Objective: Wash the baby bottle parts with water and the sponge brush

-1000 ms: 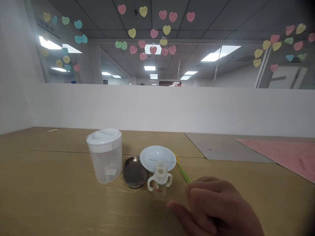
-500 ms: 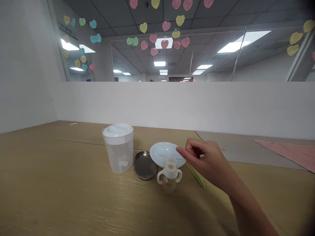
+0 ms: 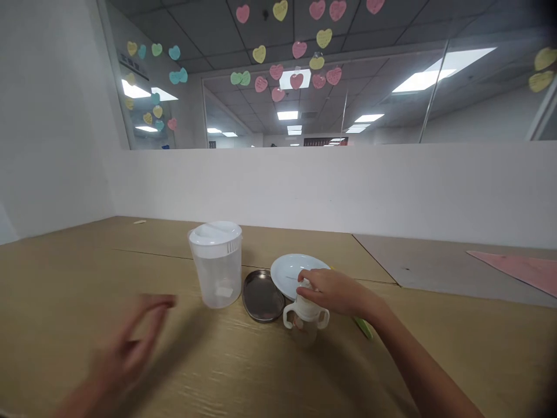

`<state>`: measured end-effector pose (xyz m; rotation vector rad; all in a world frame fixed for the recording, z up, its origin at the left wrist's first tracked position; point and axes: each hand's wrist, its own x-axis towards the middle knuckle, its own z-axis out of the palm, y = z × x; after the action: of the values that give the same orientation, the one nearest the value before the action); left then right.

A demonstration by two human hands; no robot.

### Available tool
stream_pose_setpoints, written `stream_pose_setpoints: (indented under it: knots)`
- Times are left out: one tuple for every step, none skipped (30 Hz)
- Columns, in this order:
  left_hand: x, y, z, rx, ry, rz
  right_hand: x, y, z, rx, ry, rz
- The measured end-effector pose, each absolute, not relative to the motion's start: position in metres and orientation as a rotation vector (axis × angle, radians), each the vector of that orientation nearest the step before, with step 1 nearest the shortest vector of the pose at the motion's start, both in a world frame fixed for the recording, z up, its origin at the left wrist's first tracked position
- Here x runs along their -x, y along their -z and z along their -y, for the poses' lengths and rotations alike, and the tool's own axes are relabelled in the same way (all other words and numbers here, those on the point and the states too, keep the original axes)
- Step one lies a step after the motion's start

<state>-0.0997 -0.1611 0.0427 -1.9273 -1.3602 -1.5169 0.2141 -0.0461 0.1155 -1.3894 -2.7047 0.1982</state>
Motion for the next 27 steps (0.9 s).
stream_pose_setpoints:
  knots:
    - [0.082,-0.039,0.143,2.034,1.505,1.317,-0.213,-0.115,0.047,1.39,-0.176,2.711]
    - [0.062,-0.033,0.126,2.152,1.516,1.28,-0.211,-0.114,0.048,1.393,-0.154,2.719]
    - [0.038,-0.025,0.11,2.267,1.554,1.248,-0.21,-0.112,0.048,1.396,-0.137,2.728]
    - [0.014,-0.016,0.096,2.348,1.641,1.272,-0.209,-0.109,0.047,1.393,-0.126,2.739]
    - [-0.009,-0.008,0.085,2.401,1.754,1.295,-0.208,-0.107,0.045,1.387,-0.121,2.749]
    - [-0.031,0.001,0.076,2.434,1.865,1.331,-0.208,-0.104,0.043,1.375,-0.119,2.76]
    - [-0.049,0.008,0.069,2.451,1.97,1.409,-0.207,-0.101,0.04,1.359,-0.118,2.769]
    - [-0.064,0.014,0.064,2.471,2.068,1.488,-0.207,-0.099,0.038,1.35,-0.117,2.773]
    - [-0.075,0.019,0.06,2.476,2.171,1.537,-0.207,-0.097,0.036,1.344,-0.12,2.777]
    - [-0.082,0.023,0.058,2.479,2.237,1.574,-0.208,-0.096,0.034,1.343,-0.125,2.78]
    - [-0.086,0.026,0.056,2.499,2.265,1.585,-0.208,-0.096,0.033,1.343,-0.133,2.781]
    - [-0.087,0.029,0.055,2.531,2.26,1.577,-0.208,-0.096,0.033,1.339,-0.145,2.782]
    - [-0.086,0.031,0.054,2.569,2.226,1.56,-0.209,-0.096,0.033,1.331,-0.163,2.783]
    - [-0.084,0.034,0.054,2.607,2.183,1.535,-0.209,-0.097,0.033,1.322,-0.185,2.784]
    - [-0.081,0.036,0.054,2.631,2.151,1.514,-0.209,-0.098,0.033,1.313,-0.21,2.787]
    - [-0.078,0.038,0.053,2.641,2.131,1.502,-0.209,-0.099,0.033,1.307,-0.236,2.789]
    - [-0.076,0.041,0.053,2.636,2.122,1.5,-0.209,-0.101,0.034,1.308,-0.27,2.794]
    - [-0.075,0.043,0.053,2.62,2.117,1.495,-0.21,-0.102,0.034,1.314,-0.312,2.8]
    - [-0.074,0.044,0.053,2.607,2.107,1.487,-0.211,-0.104,0.033,1.322,-0.368,2.805]
    - [-0.074,0.046,0.052,2.596,2.093,1.475,-0.212,-0.106,0.033,1.33,-0.439,2.81]
    - [-0.074,0.047,0.052,2.588,2.077,1.462,-0.213,-0.107,0.032,1.337,-0.519,2.814]
    - [-0.075,0.047,0.052,2.583,2.058,1.449,-0.214,-0.108,0.03,1.343,-0.595,2.814]
    - [-0.075,0.048,0.051,2.585,2.035,1.44,-0.215,-0.108,0.029,1.345,-0.649,2.812]
    - [-0.076,0.048,0.051,2.596,2.009,1.436,-0.215,-0.108,0.027,1.347,-0.658,2.808]
    - [-0.076,0.047,0.051,2.607,1.99,1.436,-0.216,-0.108,0.026,1.345,-0.62,2.804]
    - [-0.076,0.047,0.051,2.616,1.978,1.44,-0.216,-0.108,0.026,1.341,-0.547,2.796]
    - [-0.076,0.046,0.052,2.627,1.967,1.445,-0.216,-0.109,0.027,1.333,-0.463,2.783]
